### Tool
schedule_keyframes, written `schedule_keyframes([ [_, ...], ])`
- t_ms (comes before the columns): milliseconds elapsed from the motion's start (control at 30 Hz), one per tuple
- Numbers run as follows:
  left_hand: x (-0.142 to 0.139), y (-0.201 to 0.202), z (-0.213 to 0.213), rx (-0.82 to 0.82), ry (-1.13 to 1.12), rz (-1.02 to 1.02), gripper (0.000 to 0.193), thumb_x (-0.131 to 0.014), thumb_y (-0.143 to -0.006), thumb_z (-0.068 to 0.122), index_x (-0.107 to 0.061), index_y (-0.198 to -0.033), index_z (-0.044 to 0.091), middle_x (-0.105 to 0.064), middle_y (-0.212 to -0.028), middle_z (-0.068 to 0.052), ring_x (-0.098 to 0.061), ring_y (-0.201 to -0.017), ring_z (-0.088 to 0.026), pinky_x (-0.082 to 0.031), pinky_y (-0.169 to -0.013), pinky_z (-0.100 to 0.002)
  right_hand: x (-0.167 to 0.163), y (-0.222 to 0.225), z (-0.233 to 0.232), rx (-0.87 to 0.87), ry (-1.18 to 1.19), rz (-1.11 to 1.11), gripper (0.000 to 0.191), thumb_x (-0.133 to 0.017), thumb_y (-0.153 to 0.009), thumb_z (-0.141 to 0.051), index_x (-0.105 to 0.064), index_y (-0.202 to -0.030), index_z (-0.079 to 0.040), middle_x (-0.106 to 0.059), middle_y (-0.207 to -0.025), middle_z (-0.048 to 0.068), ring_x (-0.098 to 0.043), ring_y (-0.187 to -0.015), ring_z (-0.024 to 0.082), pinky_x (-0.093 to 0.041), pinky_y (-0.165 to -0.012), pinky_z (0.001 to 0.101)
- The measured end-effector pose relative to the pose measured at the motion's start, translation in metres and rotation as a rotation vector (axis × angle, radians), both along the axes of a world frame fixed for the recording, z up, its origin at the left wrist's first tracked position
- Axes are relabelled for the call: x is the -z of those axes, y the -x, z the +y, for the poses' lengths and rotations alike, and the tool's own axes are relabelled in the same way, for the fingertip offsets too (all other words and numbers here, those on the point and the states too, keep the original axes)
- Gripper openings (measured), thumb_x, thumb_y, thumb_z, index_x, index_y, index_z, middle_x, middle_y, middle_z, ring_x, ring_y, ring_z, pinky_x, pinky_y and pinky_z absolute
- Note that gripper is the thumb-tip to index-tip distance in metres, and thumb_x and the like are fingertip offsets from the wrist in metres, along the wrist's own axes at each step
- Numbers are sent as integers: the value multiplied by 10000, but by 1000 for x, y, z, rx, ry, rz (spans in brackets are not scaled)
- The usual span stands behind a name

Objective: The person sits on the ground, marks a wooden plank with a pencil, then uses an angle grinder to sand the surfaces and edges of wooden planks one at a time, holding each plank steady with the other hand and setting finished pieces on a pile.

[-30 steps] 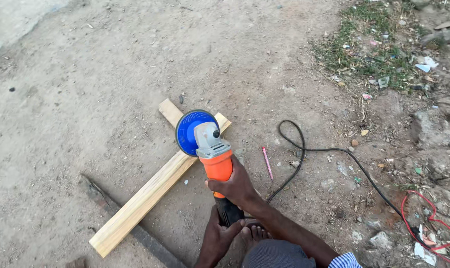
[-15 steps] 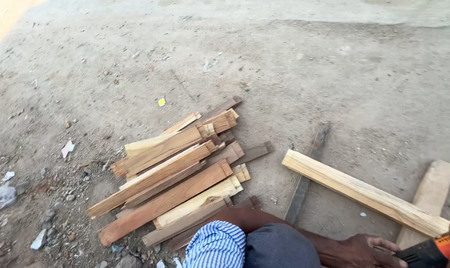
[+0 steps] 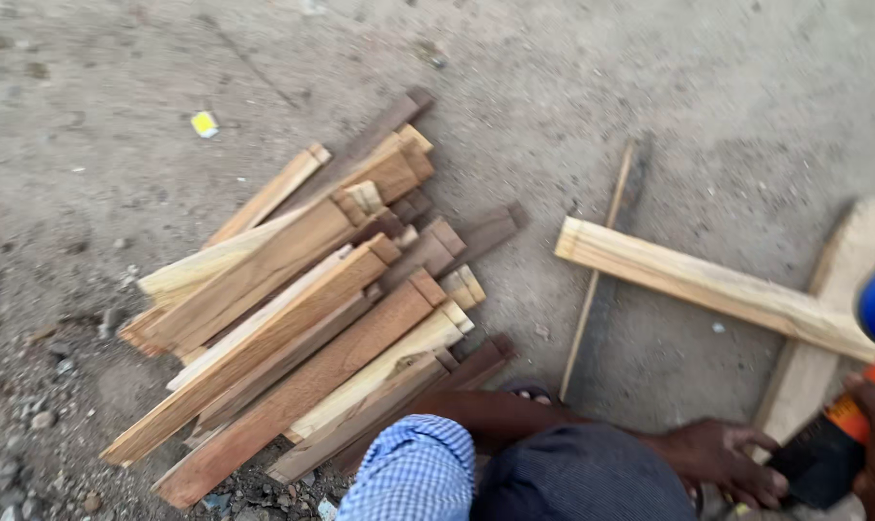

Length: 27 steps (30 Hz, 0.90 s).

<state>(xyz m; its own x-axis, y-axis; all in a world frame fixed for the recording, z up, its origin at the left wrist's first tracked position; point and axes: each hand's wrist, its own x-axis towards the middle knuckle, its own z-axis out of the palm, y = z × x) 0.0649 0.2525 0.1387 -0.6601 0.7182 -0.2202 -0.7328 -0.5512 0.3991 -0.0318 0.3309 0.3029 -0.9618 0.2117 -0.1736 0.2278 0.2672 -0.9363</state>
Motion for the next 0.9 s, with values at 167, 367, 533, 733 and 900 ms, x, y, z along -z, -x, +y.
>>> schedule_keyframes([
  [167, 17, 33, -155, -132, 1159, 355, 306, -595, -1001, 242, -708, -1237, 83, -791, -961, -150, -744, -797, -214, -598, -756, -349, 35, -10, 15, -159, -271, -292, 535, -807, -767, -121, -586, -1241, -9, -689, -1061, 105, -685, -881, 186, -582, -739, 345],
  [367, 98, 106, -303, -388, 1384, 12, 236, -638, -998, 234, -746, -1127, 69, -761, -851, -36, -593, -614, -95, -510, -584, -278, 79, -5, -48, -481, -399, -427, 600, -819, -703, -241, -585, -1204, -7, -698, -983, 119, -684, -821, 203, -567, -727, 378],
  [533, 120, 109, -293, -380, 1035, -1, 238, -727, -964, 218, -804, -1126, 62, -664, -732, 41, -469, -541, -30, -382, -482, -228, 112, 9, -94, -626, -364, -405, 598, -842, -691, -258, -598, -1181, -17, -705, -979, 109, -689, -839, 203, -565, -768, 375],
  [733, 123, 103, -292, -484, 809, -101, 258, -785, -919, 199, -773, -1111, 27, -624, -690, 50, -448, -501, -27, -349, -433, -203, 111, 7, -100, -638, -319, -412, 584, -834, -685, -247, -613, -1179, -25, -704, -998, 106, -687, -871, 209, -563, -807, 377],
  [900, 114, 102, -286, -542, 698, -195, 260, -816, -871, 145, -762, -1082, 5, -650, -726, 39, -465, -529, -37, -370, -441, -207, 112, 14, -104, -633, -364, -433, 644, -833, -673, -278, -590, -1210, -19, -701, -1050, 138, -687, -926, 252, -560, -848, 406],
])
